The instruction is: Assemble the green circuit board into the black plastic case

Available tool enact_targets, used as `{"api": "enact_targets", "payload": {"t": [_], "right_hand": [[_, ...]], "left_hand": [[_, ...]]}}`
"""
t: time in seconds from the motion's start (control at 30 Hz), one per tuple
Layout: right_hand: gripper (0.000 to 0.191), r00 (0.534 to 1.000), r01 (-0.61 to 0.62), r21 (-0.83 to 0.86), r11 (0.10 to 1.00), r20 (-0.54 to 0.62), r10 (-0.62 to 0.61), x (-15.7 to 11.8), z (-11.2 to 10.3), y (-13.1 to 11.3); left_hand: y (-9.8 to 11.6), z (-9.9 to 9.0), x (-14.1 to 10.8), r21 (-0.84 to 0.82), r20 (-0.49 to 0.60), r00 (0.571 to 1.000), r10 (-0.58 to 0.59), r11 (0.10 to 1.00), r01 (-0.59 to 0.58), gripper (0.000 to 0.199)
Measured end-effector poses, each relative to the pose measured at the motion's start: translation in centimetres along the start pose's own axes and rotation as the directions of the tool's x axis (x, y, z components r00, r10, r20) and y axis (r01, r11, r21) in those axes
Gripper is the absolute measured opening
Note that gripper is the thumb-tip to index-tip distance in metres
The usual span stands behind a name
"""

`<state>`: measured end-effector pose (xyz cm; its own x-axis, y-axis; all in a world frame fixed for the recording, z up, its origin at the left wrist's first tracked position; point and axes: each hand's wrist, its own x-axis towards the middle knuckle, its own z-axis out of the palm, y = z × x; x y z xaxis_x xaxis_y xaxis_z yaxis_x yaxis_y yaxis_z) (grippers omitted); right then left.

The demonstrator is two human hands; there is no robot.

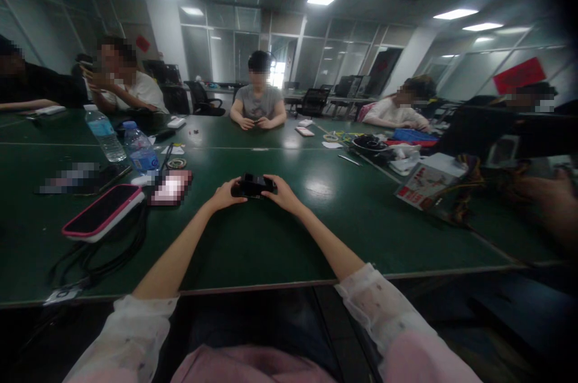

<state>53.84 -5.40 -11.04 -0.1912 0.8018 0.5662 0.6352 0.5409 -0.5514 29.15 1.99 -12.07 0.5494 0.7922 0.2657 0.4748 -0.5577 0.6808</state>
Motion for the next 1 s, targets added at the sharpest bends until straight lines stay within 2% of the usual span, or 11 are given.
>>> {"api": "enact_targets", "payload": {"t": [0.4, 0.63, 0.87, 1.0], "right_hand": [[0.051, 0.999, -0.051, 0.074, 0.996, 0.021, 0.050, -0.06, -0.47, -0.19], [0.048, 0.989, -0.148, 0.228, 0.962, 0.043, 0.142, 0.03, -0.49, -0.13], [0.049, 0.997, -0.047, 0.056, 0.997, 0.071, 0.043, -0.21, -0.30, -0.39], [0.049, 0.996, -0.046, 0.066, 0.997, 0.083, 0.041, -0.23, -0.11, -0.26]], "left_hand": [[-1.11, 0.24, 0.25, 0.082, 0.016, 1.000, 0.001, 0.997, -0.002, 0.080], [-0.98, 0.14, 0.25, 0.098, 0.014, 1.000, 0.002, 0.995, -0.004, 0.076], [-0.74, 0.20, 0.13, 0.124, 0.005, 1.000, 0.008, 0.992, -0.008, 0.082], [-0.62, 0.27, 0.15, 0.156, 0.003, 1.000, -0.014, 0.988, 0.014, 0.083]]}}
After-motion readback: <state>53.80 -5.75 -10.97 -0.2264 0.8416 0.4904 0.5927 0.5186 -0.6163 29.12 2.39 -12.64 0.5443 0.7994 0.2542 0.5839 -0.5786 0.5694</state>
